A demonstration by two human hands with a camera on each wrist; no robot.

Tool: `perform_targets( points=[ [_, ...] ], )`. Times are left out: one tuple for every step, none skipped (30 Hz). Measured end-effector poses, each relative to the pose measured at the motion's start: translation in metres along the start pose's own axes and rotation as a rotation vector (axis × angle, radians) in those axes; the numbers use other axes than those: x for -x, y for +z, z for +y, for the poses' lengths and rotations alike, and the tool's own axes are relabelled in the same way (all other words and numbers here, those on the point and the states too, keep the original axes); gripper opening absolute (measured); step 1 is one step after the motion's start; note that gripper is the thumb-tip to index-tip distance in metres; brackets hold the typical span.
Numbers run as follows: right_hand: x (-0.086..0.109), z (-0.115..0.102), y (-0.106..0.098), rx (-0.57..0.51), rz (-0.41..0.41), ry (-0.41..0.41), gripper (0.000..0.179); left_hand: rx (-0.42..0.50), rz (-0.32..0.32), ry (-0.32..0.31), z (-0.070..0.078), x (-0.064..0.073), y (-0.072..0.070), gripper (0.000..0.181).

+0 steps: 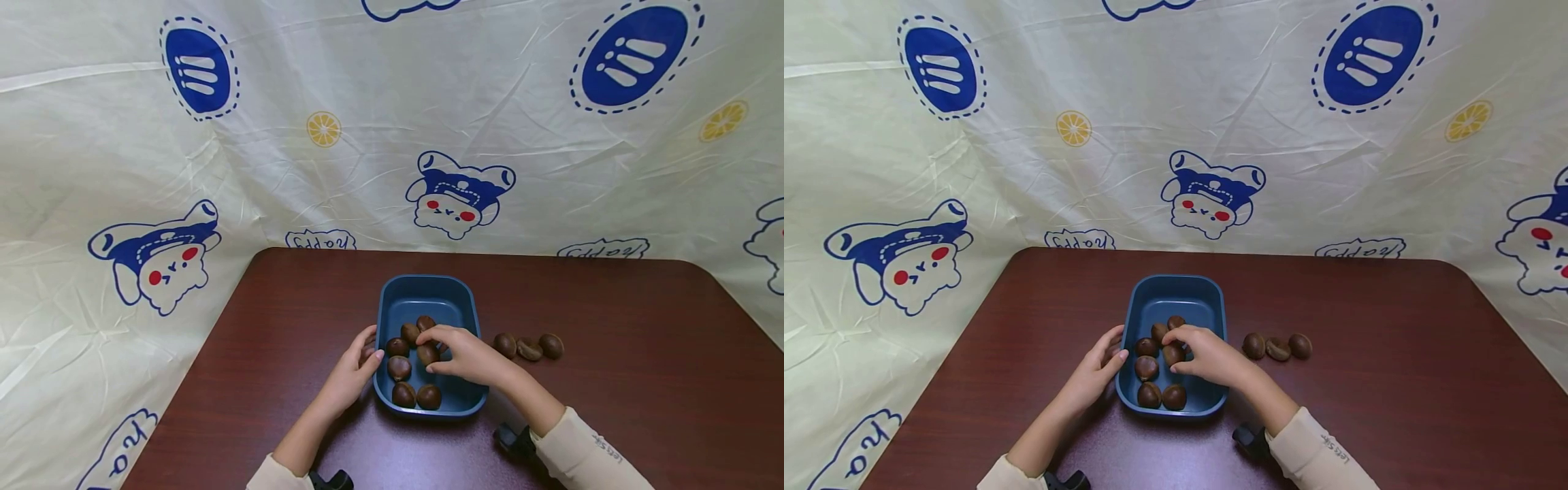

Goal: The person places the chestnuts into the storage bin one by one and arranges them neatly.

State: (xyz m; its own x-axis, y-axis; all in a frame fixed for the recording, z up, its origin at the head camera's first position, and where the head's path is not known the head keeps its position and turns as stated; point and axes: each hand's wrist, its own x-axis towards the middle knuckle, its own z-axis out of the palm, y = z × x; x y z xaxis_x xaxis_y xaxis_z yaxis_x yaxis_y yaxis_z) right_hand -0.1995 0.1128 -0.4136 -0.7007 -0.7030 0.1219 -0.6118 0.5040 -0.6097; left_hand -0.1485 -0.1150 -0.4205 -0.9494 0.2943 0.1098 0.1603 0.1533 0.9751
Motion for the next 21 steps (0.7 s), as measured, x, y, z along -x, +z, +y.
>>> perform_targets(
  points=[
    [-0.0001, 0.0002, 0.0009, 0.005, -0.007, 0.001, 0.036, 0.0, -0.001, -0.001, 0.0001, 0.0001, 0.0001, 0.044],
    [-0.0003, 0.0003, 0.0019, 0.012, -0.014, 0.002, 0.036, 0.0, 0.0, 0.0, 0.0003, 0.0001, 0.0001, 0.044],
    [-0.0005, 0.0002, 0.0024, 0.018, -0.022, 0.007, 0.036, 0.002, 0.0, 0.002, 0.0004, 0.0002, 0.0001, 0.044],
    [-0.0007, 0.0003, 0.003, 0.025, -0.031, 0.012, 0.036, 0.002, 0.0, 0.003, 0.0004, 0.0002, 0.0002, 0.044],
    [-0.0008, 0.0003, 0.0035, 0.03, -0.038, 0.016, 0.036, 0.001, 0.001, 0.002, 0.0004, 0.0003, 0.0002, 0.044],
    [-0.0009, 0.0002, 0.0038, 0.039, -0.047, 0.021, 0.036, -0.001, 0.001, 0.004, 0.0004, 0.0003, 0.0001, 0.044],
    [-0.001, 0.0, 0.0042, 0.047, -0.054, 0.026, 0.036, -0.004, 0.001, 0.004, 0.0004, 0.0004, 0.0001, 0.044],
    [-0.001, -0.0001, 0.0047, 0.055, -0.06, 0.031, 0.036, -0.007, 0.001, 0.004, 0.0004, 0.0004, 0.0, 0.045],
    [-0.0009, -0.0004, 0.0049, 0.062, -0.063, 0.034, 0.036, -0.008, 0.001, 0.003, 0.0004, 0.0004, 0.0, 0.045],
    [-0.0008, -0.0005, 0.0052, 0.069, -0.066, 0.036, 0.036, -0.01, 0.001, 0.004, 0.0004, 0.0004, -0.0001, 0.045],
    [-0.0006, -0.0006, 0.0054, 0.075, -0.067, 0.039, 0.036, -0.011, 0.001, 0.004, 0.0004, 0.0004, -0.0002, 0.045],
    [-0.0006, -0.0007, 0.0055, 0.077, -0.068, 0.038, 0.036, -0.013, 0.002, 0.004, 0.0005, 0.0005, -0.0002, 0.045],
    [-0.0004, -0.0009, 0.0057, 0.075, -0.067, 0.039, 0.035, -0.014, 0.003, 0.002, 0.0005, 0.0004, -0.0003, 0.045],
    [-0.0002, -0.001, 0.0058, 0.069, -0.065, 0.039, 0.035, -0.013, 0.003, 0.001, 0.0005, 0.0004, -0.0004, 0.045],
    [-0.0001, -0.0011, 0.006, 0.063, -0.063, 0.037, 0.034, -0.012, 0.003, 0.001, 0.0006, 0.0003, -0.0004, 0.045],
    [-0.0002, -0.0009, 0.0062, 0.055, -0.063, 0.038, 0.034, -0.012, 0.002, 0.0, 0.0006, 0.0002, -0.0005, 0.045],
    [-0.0003, -0.0007, 0.0065, 0.047, -0.063, 0.04, 0.033, -0.01, 0.001, -0.002, 0.0005, 0.0001, -0.0005, 0.045],
    [-0.0004, -0.0005, 0.0068, 0.04, -0.063, 0.042, 0.033, -0.009, 0.0, -0.001, 0.0006, 0.0, -0.0004, 0.045],
    [-0.0001, -0.0007, 0.0068, 0.035, -0.062, 0.046, 0.032, -0.009, 0.0, 0.0, 0.0006, 0.0, -0.0004, 0.045],
    [-0.0001, -0.0007, 0.0069, 0.032, -0.062, 0.05, 0.032, -0.008, 0.0, -0.001, 0.0005, 0.0, -0.0003, 0.045],
    [0.0, -0.0006, 0.0069, 0.032, -0.061, 0.053, 0.032, -0.009, 0.0, -0.001, 0.0005, 0.0001, -0.0002, 0.045]
  ],
)
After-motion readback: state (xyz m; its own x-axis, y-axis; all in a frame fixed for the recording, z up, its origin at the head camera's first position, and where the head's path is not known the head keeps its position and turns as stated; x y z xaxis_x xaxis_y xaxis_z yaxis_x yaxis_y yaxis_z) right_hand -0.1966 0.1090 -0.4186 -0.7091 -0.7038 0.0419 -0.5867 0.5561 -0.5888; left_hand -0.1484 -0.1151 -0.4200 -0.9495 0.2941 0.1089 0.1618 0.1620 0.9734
